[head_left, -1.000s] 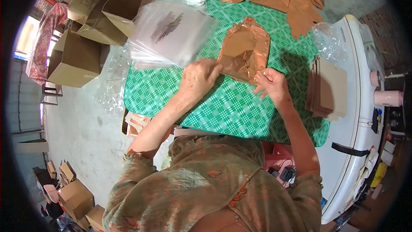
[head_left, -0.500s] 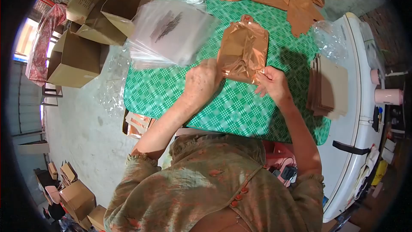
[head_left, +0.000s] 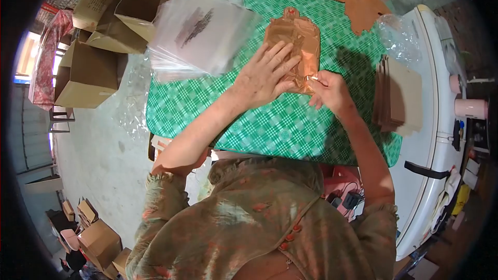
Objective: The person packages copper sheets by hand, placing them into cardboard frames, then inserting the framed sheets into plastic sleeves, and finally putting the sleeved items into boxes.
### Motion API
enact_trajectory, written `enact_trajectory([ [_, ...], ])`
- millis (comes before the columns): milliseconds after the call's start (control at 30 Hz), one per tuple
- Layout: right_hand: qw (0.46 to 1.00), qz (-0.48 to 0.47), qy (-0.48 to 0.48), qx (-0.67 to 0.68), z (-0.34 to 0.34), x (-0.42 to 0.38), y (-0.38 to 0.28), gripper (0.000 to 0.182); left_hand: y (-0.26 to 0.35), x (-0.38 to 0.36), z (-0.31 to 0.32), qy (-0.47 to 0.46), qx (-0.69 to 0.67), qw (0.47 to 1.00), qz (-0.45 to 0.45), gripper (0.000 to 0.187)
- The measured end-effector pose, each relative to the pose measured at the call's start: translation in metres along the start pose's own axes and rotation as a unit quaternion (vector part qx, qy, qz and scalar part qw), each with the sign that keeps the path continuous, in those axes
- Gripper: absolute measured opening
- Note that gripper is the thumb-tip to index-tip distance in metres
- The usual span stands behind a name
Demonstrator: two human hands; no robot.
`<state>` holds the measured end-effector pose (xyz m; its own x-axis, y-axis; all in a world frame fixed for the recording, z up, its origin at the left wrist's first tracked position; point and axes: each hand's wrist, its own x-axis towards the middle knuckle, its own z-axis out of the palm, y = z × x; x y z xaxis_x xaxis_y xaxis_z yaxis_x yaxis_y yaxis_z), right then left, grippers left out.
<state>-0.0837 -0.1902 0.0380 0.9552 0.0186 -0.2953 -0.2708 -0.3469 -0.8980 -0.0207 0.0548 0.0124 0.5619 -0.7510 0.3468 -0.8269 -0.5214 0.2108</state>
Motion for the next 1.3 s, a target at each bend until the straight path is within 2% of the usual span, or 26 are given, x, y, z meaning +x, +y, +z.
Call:
enact_trajectory([
  [133,1.000,0.014,0.005,-0.010,0.000,0.003,-0.003,0.023,-0.002,0.000,0.001,-0.014,0.002,1.000,-0.004,0.067],
  [433,1.000,0.002,0.020,0.003,0.003,-0.001,0.002,0.024,-0.004,0.008,-0.017,0.057,-0.039,0.997,-0.017,0.060],
  [833,0.999,0.029,0.011,0.020,0.003,-0.001,0.002,0.023,-0.016,0.026,0.006,0.036,-0.026,0.998,0.045,0.058],
  [1300,0.997,0.064,0.007,0.051,0.001,-0.002,-0.005,0.026,-0.016,0.027,0.006,-0.001,0.016,0.999,0.045,0.060],
])
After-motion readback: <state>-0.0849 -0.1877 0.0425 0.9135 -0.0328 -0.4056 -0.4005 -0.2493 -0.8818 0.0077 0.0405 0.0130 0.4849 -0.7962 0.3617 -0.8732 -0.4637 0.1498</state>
